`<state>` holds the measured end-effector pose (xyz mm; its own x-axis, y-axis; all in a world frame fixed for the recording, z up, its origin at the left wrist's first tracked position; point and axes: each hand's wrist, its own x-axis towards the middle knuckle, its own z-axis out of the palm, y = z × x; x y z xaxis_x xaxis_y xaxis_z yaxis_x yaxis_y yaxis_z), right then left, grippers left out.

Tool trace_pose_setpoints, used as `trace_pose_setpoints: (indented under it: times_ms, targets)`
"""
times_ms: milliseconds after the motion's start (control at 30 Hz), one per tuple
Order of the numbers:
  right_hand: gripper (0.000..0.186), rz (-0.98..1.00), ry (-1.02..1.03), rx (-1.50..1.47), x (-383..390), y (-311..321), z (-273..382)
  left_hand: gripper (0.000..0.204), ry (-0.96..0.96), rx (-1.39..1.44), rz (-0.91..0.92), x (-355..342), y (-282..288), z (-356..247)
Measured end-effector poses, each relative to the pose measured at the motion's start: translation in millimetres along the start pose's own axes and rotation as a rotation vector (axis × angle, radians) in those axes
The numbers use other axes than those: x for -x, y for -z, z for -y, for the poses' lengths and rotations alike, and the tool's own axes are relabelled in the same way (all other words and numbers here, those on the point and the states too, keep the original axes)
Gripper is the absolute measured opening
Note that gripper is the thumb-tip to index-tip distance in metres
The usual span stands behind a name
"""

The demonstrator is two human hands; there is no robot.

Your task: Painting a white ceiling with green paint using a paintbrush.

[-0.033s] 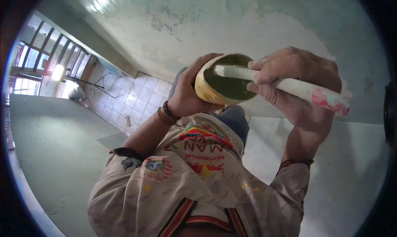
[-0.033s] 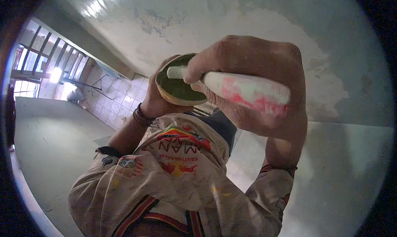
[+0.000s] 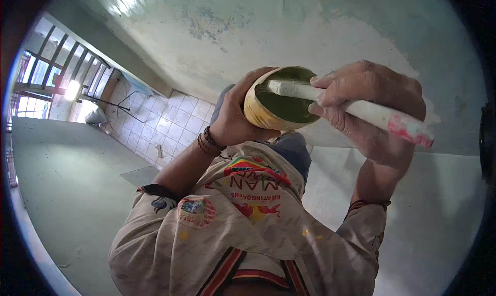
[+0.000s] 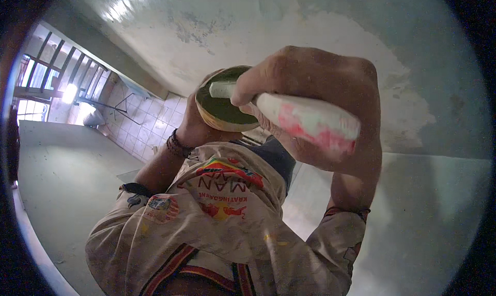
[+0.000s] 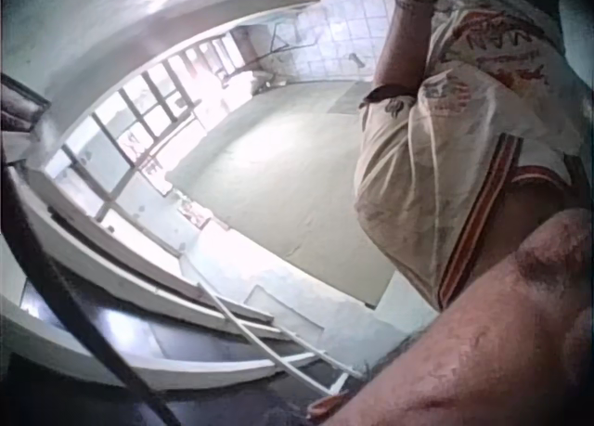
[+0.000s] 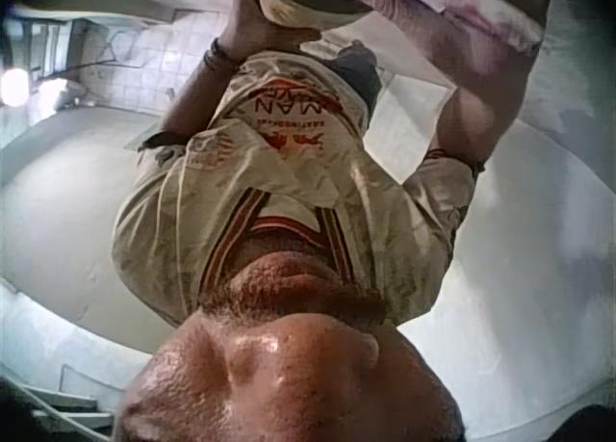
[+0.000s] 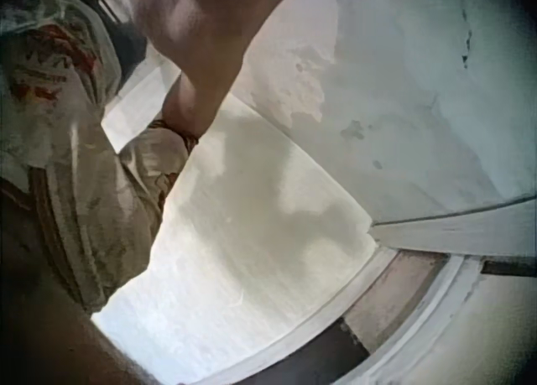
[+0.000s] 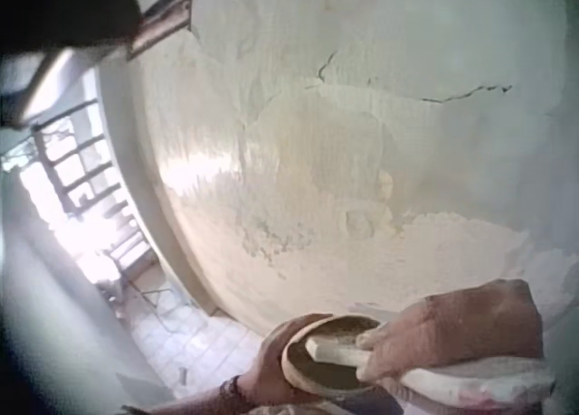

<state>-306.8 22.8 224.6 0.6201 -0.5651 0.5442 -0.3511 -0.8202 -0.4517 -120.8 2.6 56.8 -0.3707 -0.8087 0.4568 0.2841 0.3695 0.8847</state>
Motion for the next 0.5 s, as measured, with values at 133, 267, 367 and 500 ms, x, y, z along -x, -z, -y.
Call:
trace_pose_setpoints:
  times_ms: [133, 267, 367, 500]
  targets:
    - [0.018, -0.071, -0.013, 0.03, 8, -12, 1, 0.091, 0.213, 0.114, 0.072, 8, 7, 5]
    - [0.018, -0.115, 0.067, 0.093, 21, -17, -8, 0.093, 0.257, 0.228, 0.137, 3, 7, -1]
    - [0.015, -0.213, 0.076, 0.055, 31, -30, -11, 0.094, 0.256, 0.184, 0.144, -2, 10, -6]
    - [0.02, -0.302, 0.097, 0.116, 38, -40, -15, 0.096, 0.261, 0.151, 0.168, -8, 15, -6]
